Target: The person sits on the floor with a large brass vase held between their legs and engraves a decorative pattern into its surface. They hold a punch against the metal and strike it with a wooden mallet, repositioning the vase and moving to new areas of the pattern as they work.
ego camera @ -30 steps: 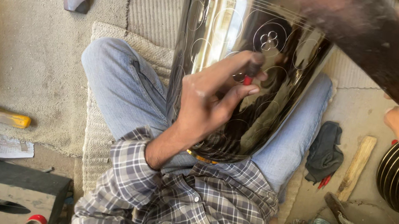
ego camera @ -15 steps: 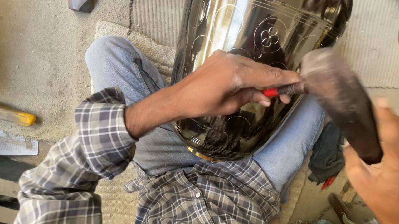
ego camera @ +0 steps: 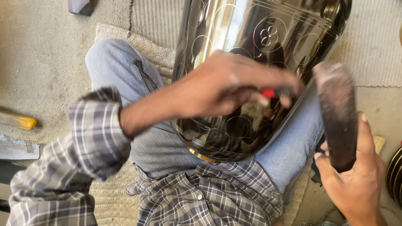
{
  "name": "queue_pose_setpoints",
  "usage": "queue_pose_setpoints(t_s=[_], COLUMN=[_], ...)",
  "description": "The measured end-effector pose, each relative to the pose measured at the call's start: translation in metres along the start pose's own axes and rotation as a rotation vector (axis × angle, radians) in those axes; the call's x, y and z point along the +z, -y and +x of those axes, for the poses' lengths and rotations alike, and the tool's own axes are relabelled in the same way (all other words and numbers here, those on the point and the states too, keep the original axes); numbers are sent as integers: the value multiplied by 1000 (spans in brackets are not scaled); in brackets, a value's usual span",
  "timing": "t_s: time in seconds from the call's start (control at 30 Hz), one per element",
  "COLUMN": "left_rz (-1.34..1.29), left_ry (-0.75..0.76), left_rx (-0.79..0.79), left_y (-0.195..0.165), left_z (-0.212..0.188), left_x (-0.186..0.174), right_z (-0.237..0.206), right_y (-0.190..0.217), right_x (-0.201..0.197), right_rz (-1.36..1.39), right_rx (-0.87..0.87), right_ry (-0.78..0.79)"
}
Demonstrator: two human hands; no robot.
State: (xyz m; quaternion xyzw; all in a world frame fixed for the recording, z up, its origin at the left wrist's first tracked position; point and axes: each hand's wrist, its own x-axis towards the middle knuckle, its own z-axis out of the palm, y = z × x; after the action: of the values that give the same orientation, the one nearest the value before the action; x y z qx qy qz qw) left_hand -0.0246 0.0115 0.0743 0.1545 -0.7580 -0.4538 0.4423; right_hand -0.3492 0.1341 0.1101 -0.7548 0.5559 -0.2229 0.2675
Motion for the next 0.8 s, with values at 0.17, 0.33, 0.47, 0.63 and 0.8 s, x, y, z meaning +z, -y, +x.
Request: queue_pose_setpoints(t_s=[0.17,0.33,0.47,0.63,0.8], left_rz=[2,13,-20,55,165], left_ry=[-530,-718,-801,-741,-551], left_rx=[-440,-406,-407,-406,-455], left_y=[-24,-33,-35,-31,-23], left_z=[-23,-33,-35,-34,-32], left_x=[24,48,58,58,46], right_z=[28,74,108,138,144], right_y=[-3,24,46,64,69], right_x=[-13,-52,-71,-85,-91], right_rz=[-296,-698,-665,-926,-1070], right_rx=[-214,-293,-234,-281,-261], right_ry=[-87,48,210,520,648])
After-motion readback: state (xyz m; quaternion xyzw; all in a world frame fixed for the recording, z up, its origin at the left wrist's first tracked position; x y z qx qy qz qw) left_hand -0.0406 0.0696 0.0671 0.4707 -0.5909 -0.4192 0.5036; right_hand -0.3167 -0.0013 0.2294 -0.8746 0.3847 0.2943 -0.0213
